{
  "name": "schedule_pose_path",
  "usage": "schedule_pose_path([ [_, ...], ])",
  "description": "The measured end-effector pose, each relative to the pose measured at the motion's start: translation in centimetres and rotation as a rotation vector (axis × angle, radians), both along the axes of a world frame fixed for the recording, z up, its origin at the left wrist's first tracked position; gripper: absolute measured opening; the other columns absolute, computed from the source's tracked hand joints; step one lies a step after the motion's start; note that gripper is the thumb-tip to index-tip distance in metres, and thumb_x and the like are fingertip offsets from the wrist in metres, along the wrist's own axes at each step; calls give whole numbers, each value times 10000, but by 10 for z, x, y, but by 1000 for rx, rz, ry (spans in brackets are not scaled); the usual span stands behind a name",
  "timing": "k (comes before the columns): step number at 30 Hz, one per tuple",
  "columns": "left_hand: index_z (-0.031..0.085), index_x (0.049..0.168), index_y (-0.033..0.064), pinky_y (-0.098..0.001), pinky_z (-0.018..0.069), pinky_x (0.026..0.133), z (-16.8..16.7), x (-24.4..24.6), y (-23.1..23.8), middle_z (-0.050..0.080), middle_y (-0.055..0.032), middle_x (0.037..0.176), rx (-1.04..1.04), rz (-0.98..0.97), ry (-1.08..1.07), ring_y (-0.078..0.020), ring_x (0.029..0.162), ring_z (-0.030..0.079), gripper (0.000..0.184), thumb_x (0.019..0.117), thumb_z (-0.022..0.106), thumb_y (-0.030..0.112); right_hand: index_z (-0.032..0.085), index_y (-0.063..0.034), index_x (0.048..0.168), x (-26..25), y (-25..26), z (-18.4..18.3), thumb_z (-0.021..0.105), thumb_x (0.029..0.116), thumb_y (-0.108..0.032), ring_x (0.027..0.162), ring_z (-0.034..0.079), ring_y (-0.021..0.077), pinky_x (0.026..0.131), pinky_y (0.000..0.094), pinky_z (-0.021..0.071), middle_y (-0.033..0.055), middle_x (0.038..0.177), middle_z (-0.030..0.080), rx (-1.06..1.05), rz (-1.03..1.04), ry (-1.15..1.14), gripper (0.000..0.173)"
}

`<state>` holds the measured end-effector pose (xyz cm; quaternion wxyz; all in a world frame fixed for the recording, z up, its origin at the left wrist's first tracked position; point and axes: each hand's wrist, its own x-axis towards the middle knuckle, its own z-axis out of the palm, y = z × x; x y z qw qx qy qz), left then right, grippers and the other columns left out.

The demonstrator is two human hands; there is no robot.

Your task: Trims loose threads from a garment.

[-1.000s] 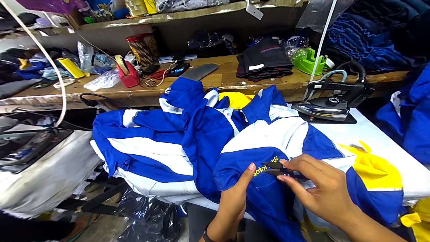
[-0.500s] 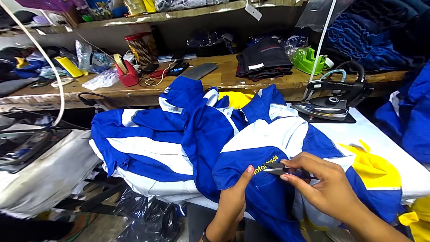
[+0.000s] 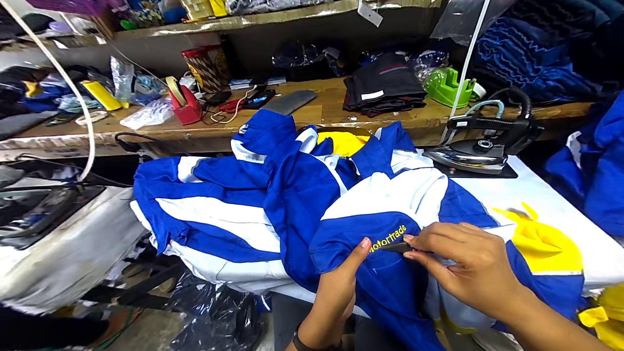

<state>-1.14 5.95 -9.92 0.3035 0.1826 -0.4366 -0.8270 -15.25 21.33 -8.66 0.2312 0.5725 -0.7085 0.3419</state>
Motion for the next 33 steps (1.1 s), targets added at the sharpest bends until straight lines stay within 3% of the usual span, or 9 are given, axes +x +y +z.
schedule_pose_path([
  [6, 668, 1088, -34, -334, 569, 952, 0, 0, -1, 734, -107, 1011, 10, -2, 18, -153, 995, 707, 128, 974, 619, -4, 772, -148, 960, -2, 2, 1, 595, 1018, -366, 712, 630, 98, 611, 273, 459, 2, 830, 715, 18, 38, -57, 287],
  [10, 670, 1080, -34, -331, 572, 946, 1, -1, -1, 735, -106, 999, 0, 15, 24, -150, 988, 709, 121, 976, 614, -7, 770, -139, 1033, 3, 2, 5, 610, 1011, -375, 766, 649, 116, 637, 283, 464, 29, 899, 737, -21, 3, -25, 286],
  [33, 674, 1054, -22, -315, 573, 935, 0, -2, -1, 734, -88, 972, -39, 36, 26, -131, 971, 707, 107, 956, 633, -19, 781, -148, 1009, 8, -4, 5, 608, 1017, -355, 749, 640, 148, 636, 309, 422, 36, 888, 744, -48, -54, 101, 271],
])
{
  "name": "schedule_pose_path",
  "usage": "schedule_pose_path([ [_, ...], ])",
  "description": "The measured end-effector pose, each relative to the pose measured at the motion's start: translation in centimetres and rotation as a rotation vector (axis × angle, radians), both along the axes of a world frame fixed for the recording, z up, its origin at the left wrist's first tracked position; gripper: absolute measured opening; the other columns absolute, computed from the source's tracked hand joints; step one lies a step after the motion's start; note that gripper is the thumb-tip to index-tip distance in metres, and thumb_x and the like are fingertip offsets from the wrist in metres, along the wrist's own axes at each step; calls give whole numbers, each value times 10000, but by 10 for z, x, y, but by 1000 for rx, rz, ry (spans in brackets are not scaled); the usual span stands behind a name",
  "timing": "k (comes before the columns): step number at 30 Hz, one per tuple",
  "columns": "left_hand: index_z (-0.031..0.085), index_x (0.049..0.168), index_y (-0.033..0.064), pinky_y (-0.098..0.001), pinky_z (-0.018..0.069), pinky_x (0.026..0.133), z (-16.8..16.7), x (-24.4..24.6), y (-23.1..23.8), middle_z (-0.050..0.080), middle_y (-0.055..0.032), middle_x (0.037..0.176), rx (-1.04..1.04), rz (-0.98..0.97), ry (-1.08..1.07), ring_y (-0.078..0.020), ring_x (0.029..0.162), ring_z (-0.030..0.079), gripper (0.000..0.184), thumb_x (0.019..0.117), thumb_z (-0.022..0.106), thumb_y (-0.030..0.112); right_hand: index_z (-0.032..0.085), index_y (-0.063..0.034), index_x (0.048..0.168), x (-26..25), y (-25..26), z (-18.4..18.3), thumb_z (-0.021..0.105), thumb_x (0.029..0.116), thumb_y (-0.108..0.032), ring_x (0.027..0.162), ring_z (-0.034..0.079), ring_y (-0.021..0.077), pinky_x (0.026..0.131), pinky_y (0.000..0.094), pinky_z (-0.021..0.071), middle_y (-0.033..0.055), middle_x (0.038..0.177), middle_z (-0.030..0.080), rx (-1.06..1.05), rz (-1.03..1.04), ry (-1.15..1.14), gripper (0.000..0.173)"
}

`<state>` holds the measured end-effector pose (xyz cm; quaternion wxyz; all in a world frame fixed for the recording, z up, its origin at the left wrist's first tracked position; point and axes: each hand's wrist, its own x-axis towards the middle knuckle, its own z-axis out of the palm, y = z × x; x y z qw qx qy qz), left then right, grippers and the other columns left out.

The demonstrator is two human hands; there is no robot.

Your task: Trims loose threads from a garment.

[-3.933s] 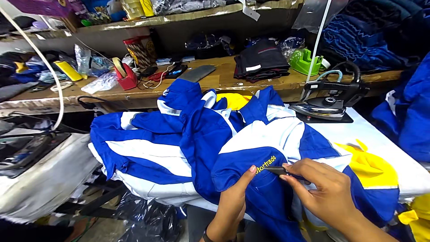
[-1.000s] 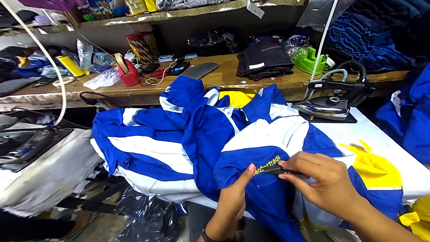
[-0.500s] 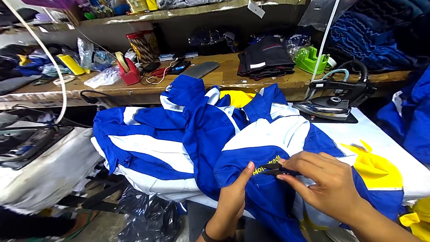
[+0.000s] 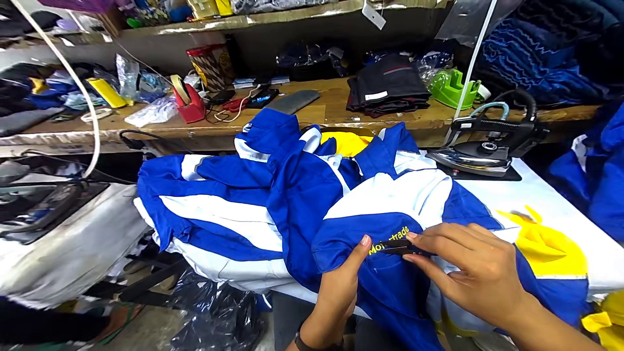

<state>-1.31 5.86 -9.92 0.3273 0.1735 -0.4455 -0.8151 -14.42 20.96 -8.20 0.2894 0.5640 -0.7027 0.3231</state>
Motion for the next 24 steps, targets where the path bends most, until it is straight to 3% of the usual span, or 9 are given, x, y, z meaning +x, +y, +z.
schedule_pose_path([
  [18, 663, 1082, -15, -310, 567, 949, 1, 2, -1, 730, -75, 1002, -23, -16, -15, -124, 996, 701, 117, 973, 627, 6, 770, -129, 1032, 3, -6, -16, 617, 1006, -377, 770, 653, 116, 630, 270, 461, 41, 900, 738, -65, -17, -129, 293],
  [24, 665, 1090, -8, -351, 593, 926, 3, 12, -4, 745, -103, 1012, 175, -193, 2, -166, 975, 727, 136, 969, 604, -17, 775, -108, 1033, 4, -8, -22, 628, 999, -365, 767, 649, 118, 645, 267, 480, 51, 888, 728, -102, -20, -159, 298],
])
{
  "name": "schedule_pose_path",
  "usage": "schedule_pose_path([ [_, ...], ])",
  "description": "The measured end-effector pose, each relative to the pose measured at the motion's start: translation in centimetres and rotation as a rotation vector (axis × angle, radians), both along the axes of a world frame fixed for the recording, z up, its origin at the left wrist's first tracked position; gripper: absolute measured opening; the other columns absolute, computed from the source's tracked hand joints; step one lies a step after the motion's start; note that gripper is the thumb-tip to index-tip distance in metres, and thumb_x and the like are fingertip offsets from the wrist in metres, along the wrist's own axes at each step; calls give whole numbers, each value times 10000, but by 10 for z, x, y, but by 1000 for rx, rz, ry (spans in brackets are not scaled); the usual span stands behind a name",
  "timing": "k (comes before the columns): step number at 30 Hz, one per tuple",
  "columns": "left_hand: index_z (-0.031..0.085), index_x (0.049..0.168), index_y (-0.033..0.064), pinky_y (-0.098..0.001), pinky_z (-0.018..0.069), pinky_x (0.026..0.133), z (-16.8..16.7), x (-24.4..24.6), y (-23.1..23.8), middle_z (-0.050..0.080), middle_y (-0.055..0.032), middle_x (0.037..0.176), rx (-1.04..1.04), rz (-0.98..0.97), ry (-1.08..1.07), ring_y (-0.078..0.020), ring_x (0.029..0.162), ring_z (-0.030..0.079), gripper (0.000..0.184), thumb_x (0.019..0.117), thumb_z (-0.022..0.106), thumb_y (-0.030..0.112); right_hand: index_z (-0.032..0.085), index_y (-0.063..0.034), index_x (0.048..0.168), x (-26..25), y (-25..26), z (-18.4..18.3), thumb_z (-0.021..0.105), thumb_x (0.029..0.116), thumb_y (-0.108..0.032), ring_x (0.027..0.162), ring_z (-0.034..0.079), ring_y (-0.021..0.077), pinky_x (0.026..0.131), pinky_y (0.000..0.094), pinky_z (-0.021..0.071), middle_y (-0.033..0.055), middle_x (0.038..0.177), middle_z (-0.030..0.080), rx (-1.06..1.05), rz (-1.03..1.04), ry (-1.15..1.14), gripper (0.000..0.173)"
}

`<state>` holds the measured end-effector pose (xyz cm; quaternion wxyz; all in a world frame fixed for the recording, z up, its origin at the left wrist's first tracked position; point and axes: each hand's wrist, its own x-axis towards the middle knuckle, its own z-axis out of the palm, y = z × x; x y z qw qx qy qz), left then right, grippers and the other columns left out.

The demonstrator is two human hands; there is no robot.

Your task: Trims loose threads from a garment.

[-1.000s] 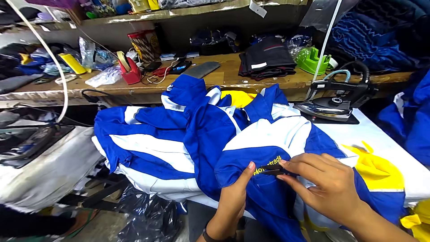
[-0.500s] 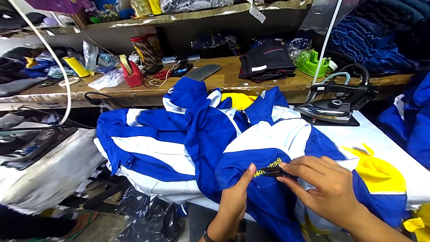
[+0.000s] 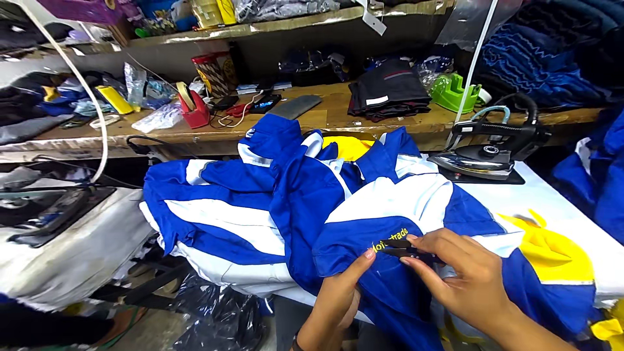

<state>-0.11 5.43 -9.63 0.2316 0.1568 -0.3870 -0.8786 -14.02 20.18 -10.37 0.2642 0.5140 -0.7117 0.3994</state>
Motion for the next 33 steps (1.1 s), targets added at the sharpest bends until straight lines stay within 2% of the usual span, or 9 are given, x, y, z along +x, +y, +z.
schedule_pose_path([
  [3, 658, 1085, -9, -358, 600, 910, -1, -2, -1, 744, -115, 1002, 79, 16, -12, -179, 952, 732, 132, 964, 610, -36, 776, -123, 1025, 2, 1, 4, 616, 1003, -368, 771, 654, 122, 646, 271, 473, 47, 894, 735, 18, -21, 35, 293],
  [10, 654, 1079, -15, -360, 603, 899, 0, -5, 3, 740, -115, 989, 73, 75, -33, -179, 943, 729, 129, 960, 616, -47, 781, -135, 1025, 4, 5, 8, 610, 1015, -355, 753, 642, 144, 635, 292, 434, 51, 893, 740, 24, -59, 132, 279],
  [12, 652, 1083, -18, -357, 603, 897, 1, -5, 5, 739, -116, 991, 69, 95, -41, -178, 942, 729, 132, 959, 617, -47, 775, -121, 1021, 3, 5, 5, 616, 1007, -361, 766, 646, 129, 639, 274, 452, 53, 892, 735, 15, -20, 62, 288],
  [14, 651, 1082, -18, -353, 602, 897, 2, -5, 7, 738, -116, 989, 56, 112, -42, -175, 943, 727, 128, 961, 617, -42, 756, -110, 1028, 1, 3, 1, 631, 990, -379, 775, 643, 75, 637, 219, 495, 32, 892, 714, 14, 38, -69, 298],
  [16, 651, 1084, -16, -354, 601, 901, 2, -4, 7, 737, -117, 992, 50, 120, -28, -174, 945, 727, 131, 959, 621, -39, 753, -109, 1035, 2, 2, -2, 639, 981, -384, 772, 634, 49, 629, 196, 498, 19, 888, 703, 7, 58, -124, 303],
  [20, 654, 1073, -20, -351, 602, 896, 2, -5, 8, 738, -118, 983, 60, 126, -27, -178, 936, 730, 124, 958, 617, -44, 774, -119, 1035, 3, 1, 1, 601, 1019, -374, 786, 656, 132, 650, 276, 468, 58, 901, 734, -8, -20, 52, 309],
  [24, 660, 1064, -25, -348, 601, 894, 4, -5, 7, 740, -119, 977, 41, 116, -47, -174, 930, 730, 120, 952, 623, -48, 783, -133, 993, 2, 2, 0, 600, 1019, -356, 774, 660, 111, 636, 268, 463, 37, 898, 747, -1, 3, 25, 290],
  [30, 661, 1071, -27, -354, 598, 904, 1, -6, 7, 741, -121, 984, 41, 117, -29, -175, 943, 728, 128, 957, 607, -55, 767, -137, 929, 0, 2, 4, 585, 1027, -330, 684, 618, 111, 592, 282, 415, 13, 812, 722, 47, 61, 87, 282],
  [33, 657, 1074, -28, -360, 597, 909, 0, -5, 5, 740, -123, 995, 57, 115, -25, -183, 950, 728, 132, 956, 606, -57, 757, -156, 975, -2, 7, 8, 590, 1015, -380, 723, 622, 84, 609, 256, 436, -6, 857, 721, 105, 130, 18, 283],
])
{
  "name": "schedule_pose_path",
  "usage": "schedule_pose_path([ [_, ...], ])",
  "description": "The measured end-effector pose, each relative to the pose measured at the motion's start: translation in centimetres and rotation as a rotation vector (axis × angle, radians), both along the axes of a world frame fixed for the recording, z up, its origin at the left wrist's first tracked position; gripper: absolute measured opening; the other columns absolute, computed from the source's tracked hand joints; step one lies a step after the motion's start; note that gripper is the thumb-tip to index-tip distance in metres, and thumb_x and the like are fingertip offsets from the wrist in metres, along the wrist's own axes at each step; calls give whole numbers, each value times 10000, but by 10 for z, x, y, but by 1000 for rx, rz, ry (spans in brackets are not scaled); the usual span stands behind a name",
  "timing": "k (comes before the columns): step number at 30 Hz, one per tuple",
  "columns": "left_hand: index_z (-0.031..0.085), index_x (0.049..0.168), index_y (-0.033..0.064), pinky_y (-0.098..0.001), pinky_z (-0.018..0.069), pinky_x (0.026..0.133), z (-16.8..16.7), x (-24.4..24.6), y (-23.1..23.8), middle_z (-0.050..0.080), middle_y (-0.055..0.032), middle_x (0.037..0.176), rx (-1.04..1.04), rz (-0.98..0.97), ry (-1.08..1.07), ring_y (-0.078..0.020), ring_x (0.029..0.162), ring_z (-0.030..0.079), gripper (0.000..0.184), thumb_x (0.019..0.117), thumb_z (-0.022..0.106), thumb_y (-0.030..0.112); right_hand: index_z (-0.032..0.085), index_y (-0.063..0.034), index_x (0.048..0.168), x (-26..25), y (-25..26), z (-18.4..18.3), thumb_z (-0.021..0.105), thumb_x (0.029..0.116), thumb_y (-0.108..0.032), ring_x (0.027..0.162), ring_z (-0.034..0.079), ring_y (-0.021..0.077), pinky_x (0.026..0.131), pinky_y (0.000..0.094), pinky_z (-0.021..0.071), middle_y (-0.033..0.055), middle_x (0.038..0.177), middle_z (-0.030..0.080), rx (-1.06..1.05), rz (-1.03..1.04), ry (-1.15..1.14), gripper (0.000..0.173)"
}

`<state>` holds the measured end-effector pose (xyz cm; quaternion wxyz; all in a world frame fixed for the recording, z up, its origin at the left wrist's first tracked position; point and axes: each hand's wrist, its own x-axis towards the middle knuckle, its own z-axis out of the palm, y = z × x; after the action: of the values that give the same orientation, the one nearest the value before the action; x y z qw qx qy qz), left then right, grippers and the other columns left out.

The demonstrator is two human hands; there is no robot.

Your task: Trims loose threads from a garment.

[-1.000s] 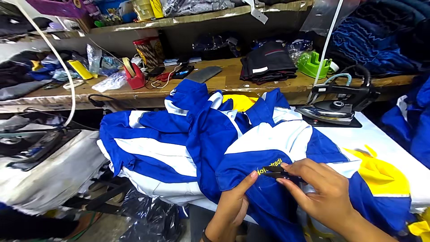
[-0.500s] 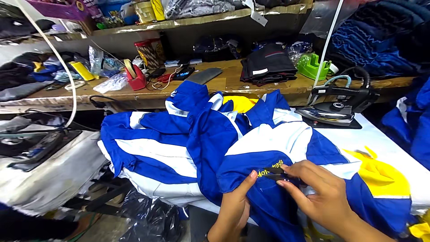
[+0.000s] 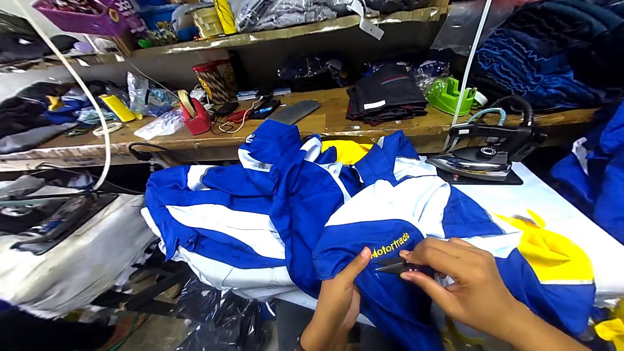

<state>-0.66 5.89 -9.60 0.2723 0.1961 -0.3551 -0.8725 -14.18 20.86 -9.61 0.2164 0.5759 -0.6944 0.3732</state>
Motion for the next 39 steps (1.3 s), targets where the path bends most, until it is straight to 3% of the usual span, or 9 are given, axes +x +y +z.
schedule_pose_path([
  [5, 661, 1070, -20, -353, 601, 897, 1, 1, 0, 741, -120, 983, 11, -8, -13, -177, 940, 730, 127, 958, 609, -49, 772, -125, 1015, -1, 3, 6, 606, 1014, -365, 734, 631, 112, 618, 275, 435, 37, 881, 739, -54, -79, 17, 292],
  [18, 662, 1059, -22, -355, 604, 893, 0, -1, 0, 742, -123, 978, -1, 8, 22, -177, 930, 732, 124, 946, 623, -56, 781, -131, 1025, 4, -1, 3, 602, 1019, -348, 737, 642, 136, 614, 294, 430, 45, 904, 747, -72, -164, 115, 282],
  [24, 656, 1073, -16, -359, 603, 894, 0, 0, 3, 738, -119, 985, 40, -6, 16, -179, 942, 729, 122, 973, 590, -39, 765, -92, 1016, 5, -3, -7, 611, 1009, -356, 760, 654, 119, 619, 255, 483, 53, 887, 730, -87, -139, -3, 305],
  [30, 653, 1079, -17, -360, 604, 894, 0, -1, 4, 740, -122, 989, 51, -18, 11, -181, 941, 731, 119, 980, 585, -26, 767, -91, 1028, 7, -4, -11, 615, 1010, -349, 782, 661, 111, 639, 243, 488, 57, 895, 736, -117, -147, 3, 300],
  [35, 660, 1070, -22, -360, 600, 900, 0, -1, 6, 739, -130, 987, 62, -54, -9, -185, 946, 729, 113, 981, 591, -23, 776, -113, 962, 7, -7, -11, 596, 1027, -321, 721, 643, 114, 602, 269, 447, 39, 853, 737, -119, -142, 24, 282],
  [39, 656, 1078, -18, -361, 602, 896, 1, -1, 0, 738, -127, 992, 50, -30, -10, -182, 946, 729, 120, 987, 578, -21, 765, -123, 987, 3, -3, -6, 609, 1016, -354, 732, 633, 75, 611, 242, 465, 14, 860, 723, -68, -60, -107, 280],
])
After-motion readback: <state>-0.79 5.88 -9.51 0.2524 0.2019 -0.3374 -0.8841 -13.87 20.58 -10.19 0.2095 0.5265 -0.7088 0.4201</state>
